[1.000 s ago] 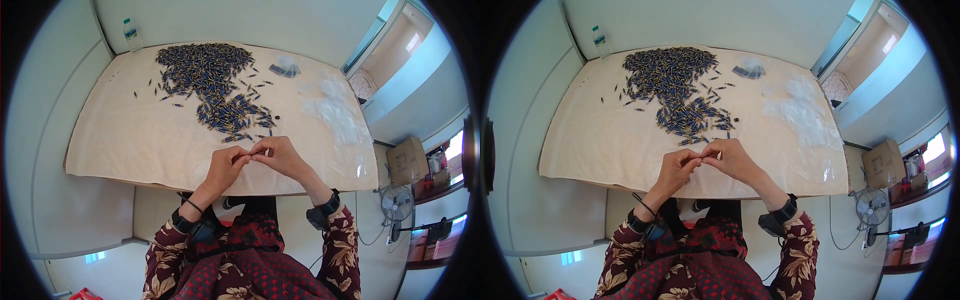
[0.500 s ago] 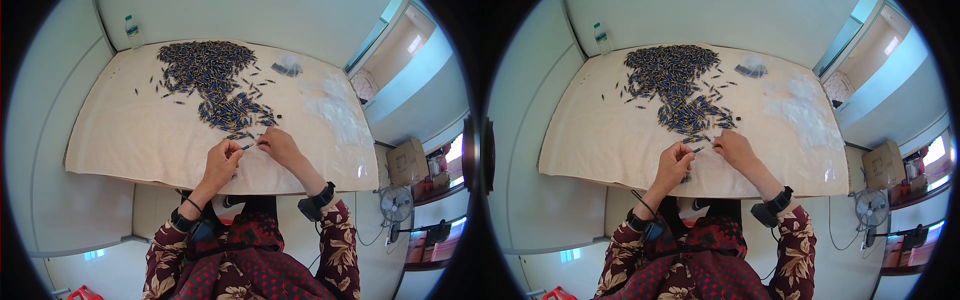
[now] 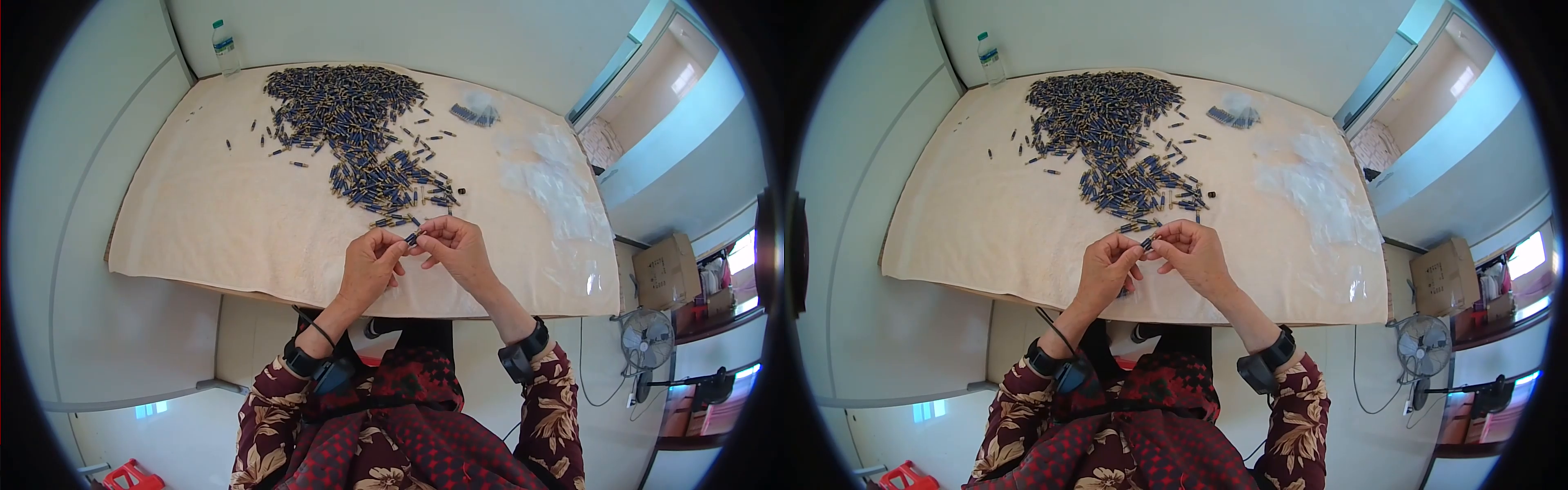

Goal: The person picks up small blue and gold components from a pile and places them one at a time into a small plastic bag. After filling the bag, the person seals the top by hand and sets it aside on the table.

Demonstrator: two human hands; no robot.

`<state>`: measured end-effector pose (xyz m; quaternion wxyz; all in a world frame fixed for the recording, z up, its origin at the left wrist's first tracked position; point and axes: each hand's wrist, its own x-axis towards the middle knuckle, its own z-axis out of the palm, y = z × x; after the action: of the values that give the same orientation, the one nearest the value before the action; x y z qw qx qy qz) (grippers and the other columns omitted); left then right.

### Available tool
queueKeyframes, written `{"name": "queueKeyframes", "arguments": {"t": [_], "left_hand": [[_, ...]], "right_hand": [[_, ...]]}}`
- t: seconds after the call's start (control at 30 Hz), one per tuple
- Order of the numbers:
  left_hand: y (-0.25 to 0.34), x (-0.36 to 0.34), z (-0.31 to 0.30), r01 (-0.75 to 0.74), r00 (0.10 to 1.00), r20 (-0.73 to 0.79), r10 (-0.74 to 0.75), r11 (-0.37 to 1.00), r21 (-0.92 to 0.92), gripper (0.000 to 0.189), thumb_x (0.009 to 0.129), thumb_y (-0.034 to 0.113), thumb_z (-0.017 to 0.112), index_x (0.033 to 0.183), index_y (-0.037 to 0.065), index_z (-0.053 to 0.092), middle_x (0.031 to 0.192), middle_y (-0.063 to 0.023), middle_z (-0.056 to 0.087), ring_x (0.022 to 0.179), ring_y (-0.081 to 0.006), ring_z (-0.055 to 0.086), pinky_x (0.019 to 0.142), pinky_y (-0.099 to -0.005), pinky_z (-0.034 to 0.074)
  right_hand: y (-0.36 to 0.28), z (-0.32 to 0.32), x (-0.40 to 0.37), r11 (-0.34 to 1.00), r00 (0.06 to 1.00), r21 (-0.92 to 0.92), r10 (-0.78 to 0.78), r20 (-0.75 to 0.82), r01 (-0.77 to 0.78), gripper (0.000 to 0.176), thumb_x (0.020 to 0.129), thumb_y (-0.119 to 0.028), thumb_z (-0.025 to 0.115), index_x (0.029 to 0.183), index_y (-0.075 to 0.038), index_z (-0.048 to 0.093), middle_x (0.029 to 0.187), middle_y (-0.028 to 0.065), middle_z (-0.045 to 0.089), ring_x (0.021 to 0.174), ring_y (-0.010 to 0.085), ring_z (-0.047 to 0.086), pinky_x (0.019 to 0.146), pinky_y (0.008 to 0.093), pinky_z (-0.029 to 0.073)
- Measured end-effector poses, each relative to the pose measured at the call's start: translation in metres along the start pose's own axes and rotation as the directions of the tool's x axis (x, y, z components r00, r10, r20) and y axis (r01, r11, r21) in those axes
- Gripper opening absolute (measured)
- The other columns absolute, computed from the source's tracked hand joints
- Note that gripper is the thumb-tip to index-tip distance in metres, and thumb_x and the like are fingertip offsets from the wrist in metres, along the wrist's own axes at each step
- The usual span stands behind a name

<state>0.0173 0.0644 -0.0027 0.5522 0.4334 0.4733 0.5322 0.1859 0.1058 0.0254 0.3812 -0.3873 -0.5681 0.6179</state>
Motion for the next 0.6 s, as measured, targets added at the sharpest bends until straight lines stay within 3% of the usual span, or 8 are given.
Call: {"name": "queueKeyframes", "arguments": {"t": [0.23, 0.37, 0.5, 0.6], "left_hand": [[0.005, -0.002, -0.007, 0.032, 0.995, 0.095, -0.026, 0.998, -0.058, 0.010, 0.089, 0.007, 0.061, 0.085, -0.002, 0.059, 0.072, -0.0054, 0.064, 0.050, -0.0072, 0.056, 0.039, -0.0195, 0.043], [0.012, -0.002, -0.011, 0.060, 0.986, 0.156, -0.064, 0.998, 0.030, 0.005, 0.086, 0.003, 0.060, 0.085, -0.002, 0.059, 0.073, -0.0067, 0.064, 0.050, -0.0074, 0.056, 0.037, -0.0201, 0.042], [0.017, -0.001, -0.020, 0.087, 0.976, 0.192, -0.105, 0.991, 0.099, 0.007, 0.087, 0.004, 0.061, 0.081, -0.001, 0.060, 0.065, -0.0042, 0.062, 0.048, -0.0058, 0.054, 0.037, -0.0191, 0.039], [0.014, 0.004, -0.025, 0.108, 0.941, 0.299, -0.160, 0.977, 0.182, 0.004, 0.086, 0.003, 0.062, 0.086, -0.001, 0.062, 0.068, -0.0022, 0.063, 0.047, -0.0043, 0.052, 0.039, -0.0186, 0.039]], "right_hand": [[0.006, 0.001, -0.004, 0.998, 0.998, 0.024, -0.062, 0.018, 0.062, 0.019, 0.087, -0.001, 0.062, 0.105, 0.003, 0.058, 0.090, 0.0090, 0.066, 0.078, 0.0158, 0.067, 0.065, 0.0247, 0.058], [-0.003, 0.001, -0.010, 0.999, 0.999, 0.017, -0.038, 0.011, 0.038, 0.020, 0.085, -0.002, 0.064, 0.105, 0.004, 0.061, 0.086, 0.0081, 0.066, 0.076, 0.0142, 0.067, 0.064, 0.0236, 0.057], [-0.005, -0.001, -0.015, 0.986, 1.000, -0.164, -0.003, -0.017, 0.000, 0.013, 0.083, -0.004, 0.067, 0.094, 0.003, 0.066, 0.078, 0.0054, 0.067, 0.073, 0.0099, 0.065, 0.060, 0.0214, 0.054], [-0.014, 0.001, -0.020, 0.901, 1.000, -0.433, -0.018, 0.012, 0.021, 0.009, 0.083, -0.007, 0.068, 0.086, 0.002, 0.068, 0.073, 0.0039, 0.066, 0.067, 0.0073, 0.062, 0.057, 0.0206, 0.052]]}}
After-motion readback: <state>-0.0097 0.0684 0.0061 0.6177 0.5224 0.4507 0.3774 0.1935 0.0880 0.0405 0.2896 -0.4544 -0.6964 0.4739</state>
